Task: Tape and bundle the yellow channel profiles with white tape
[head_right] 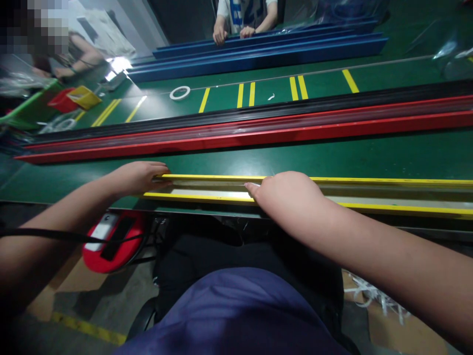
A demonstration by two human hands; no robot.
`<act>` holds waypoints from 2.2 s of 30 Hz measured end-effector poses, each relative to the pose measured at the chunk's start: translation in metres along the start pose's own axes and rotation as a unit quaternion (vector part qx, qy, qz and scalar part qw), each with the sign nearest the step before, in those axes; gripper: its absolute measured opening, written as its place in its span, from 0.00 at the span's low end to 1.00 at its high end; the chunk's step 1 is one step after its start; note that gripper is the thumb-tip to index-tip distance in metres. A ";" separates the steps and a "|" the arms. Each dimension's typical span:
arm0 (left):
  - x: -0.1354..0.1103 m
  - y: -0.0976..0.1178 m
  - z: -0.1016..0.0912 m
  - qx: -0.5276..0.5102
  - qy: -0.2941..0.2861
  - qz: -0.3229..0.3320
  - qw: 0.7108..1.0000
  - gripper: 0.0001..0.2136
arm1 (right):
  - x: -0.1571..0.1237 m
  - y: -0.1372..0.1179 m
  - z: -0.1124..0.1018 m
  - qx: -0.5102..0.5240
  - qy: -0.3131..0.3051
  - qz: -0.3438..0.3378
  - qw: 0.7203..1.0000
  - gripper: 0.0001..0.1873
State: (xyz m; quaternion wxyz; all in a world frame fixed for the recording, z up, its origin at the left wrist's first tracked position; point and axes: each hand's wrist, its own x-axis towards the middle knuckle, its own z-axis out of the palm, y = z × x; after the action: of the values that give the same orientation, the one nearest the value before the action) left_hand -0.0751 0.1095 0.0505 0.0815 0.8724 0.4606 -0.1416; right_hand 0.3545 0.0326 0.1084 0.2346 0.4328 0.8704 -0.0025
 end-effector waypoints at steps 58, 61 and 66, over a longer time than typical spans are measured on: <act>0.044 0.077 -0.015 -0.095 0.055 0.071 0.991 0.15 | 0.020 0.011 -0.016 0.053 -0.063 -0.055 0.995 0.19; 0.048 0.082 -0.015 -0.098 0.059 0.076 0.991 0.14 | 0.024 0.013 -0.012 0.073 -0.063 -0.044 0.994 0.18; 0.055 0.093 -0.017 -0.098 0.064 0.081 0.990 0.12 | 0.025 0.011 -0.018 0.081 -0.066 -0.041 0.994 0.17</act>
State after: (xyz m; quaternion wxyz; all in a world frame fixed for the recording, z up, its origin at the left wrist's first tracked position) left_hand 0.0343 0.1049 0.0494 0.1478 0.9020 0.4044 -0.0328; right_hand 0.3426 0.0626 0.1166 0.2557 0.4129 0.8670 -0.1118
